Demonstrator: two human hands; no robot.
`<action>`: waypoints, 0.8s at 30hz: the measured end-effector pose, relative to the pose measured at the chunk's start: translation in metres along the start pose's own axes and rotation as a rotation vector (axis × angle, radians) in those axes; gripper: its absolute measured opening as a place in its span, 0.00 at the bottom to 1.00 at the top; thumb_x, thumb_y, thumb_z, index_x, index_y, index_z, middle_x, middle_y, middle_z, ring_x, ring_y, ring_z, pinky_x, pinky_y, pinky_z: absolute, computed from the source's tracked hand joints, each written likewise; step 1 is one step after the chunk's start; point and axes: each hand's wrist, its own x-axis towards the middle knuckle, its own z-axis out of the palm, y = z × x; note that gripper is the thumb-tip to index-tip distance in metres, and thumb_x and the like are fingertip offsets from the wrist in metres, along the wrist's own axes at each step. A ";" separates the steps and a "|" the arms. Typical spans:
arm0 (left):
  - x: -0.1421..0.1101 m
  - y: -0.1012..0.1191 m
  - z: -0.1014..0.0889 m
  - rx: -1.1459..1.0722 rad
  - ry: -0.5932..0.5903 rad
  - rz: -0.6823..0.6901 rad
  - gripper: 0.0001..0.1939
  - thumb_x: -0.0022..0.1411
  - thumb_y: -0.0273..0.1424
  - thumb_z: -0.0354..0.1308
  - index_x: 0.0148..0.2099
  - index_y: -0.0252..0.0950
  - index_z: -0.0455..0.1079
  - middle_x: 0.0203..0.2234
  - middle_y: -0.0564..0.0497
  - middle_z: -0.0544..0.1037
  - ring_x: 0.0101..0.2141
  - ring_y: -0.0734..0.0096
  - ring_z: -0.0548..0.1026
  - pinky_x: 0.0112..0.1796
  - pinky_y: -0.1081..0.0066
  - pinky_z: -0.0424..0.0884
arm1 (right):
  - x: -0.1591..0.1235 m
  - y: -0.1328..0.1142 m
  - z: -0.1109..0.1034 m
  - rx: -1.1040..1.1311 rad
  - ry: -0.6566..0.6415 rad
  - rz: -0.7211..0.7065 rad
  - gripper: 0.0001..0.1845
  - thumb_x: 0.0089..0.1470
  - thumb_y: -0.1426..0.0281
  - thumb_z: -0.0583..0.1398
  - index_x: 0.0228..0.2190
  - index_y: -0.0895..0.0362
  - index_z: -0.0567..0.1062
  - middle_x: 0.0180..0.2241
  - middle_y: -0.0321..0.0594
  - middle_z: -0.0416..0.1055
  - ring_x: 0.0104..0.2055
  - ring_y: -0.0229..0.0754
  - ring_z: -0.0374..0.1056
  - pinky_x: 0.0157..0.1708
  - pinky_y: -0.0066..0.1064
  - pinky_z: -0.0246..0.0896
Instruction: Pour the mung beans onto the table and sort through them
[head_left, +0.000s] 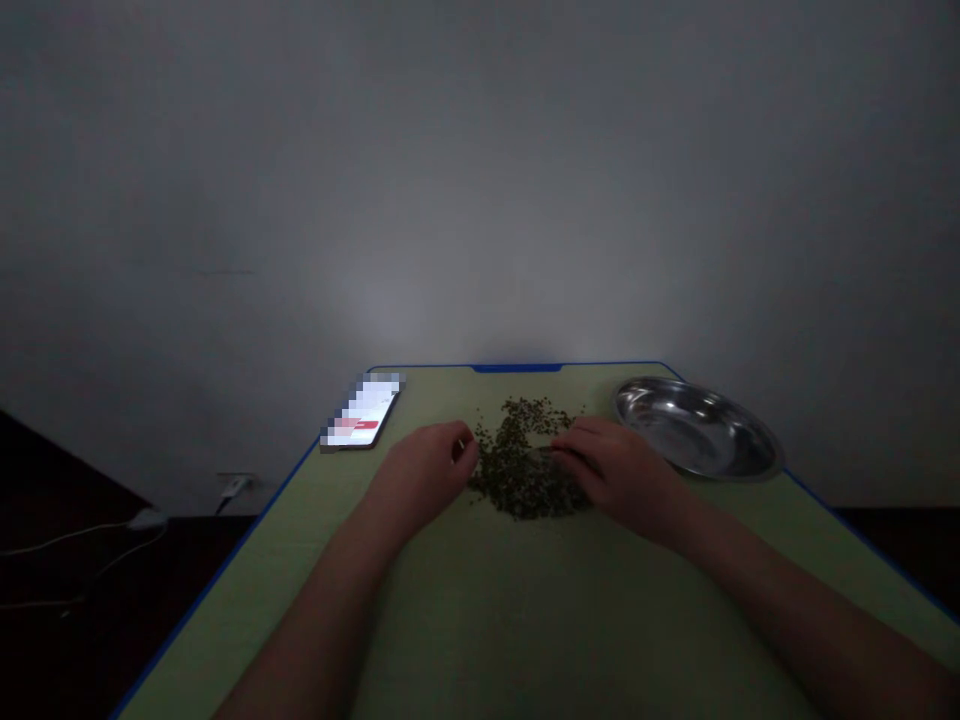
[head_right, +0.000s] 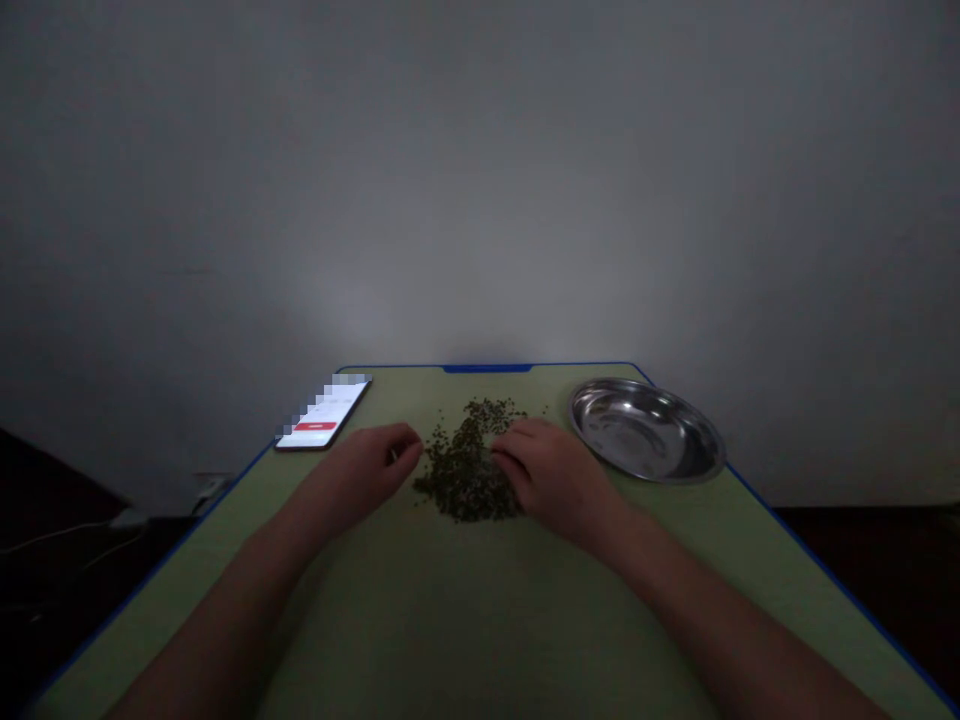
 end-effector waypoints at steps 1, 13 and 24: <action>0.000 0.001 0.000 -0.003 0.002 0.002 0.12 0.62 0.32 0.47 0.33 0.37 0.70 0.27 0.48 0.77 0.26 0.69 0.71 0.28 0.70 0.58 | -0.001 0.001 0.002 -0.003 0.014 -0.004 0.09 0.60 0.72 0.55 0.34 0.58 0.76 0.31 0.42 0.72 0.35 0.43 0.66 0.36 0.34 0.60; 0.000 0.004 -0.001 -0.039 0.022 0.072 0.12 0.62 0.33 0.46 0.31 0.36 0.69 0.24 0.50 0.75 0.24 0.72 0.67 0.25 0.70 0.55 | -0.011 -0.012 0.001 0.028 -0.092 -0.080 0.11 0.61 0.72 0.54 0.35 0.59 0.77 0.29 0.42 0.70 0.33 0.42 0.65 0.33 0.33 0.58; -0.001 0.003 0.001 -0.040 0.020 0.066 0.14 0.62 0.34 0.46 0.33 0.37 0.72 0.26 0.49 0.77 0.24 0.71 0.68 0.26 0.70 0.58 | -0.013 -0.008 -0.004 0.028 -0.065 -0.035 0.13 0.62 0.68 0.53 0.37 0.58 0.78 0.31 0.43 0.72 0.33 0.42 0.66 0.34 0.33 0.60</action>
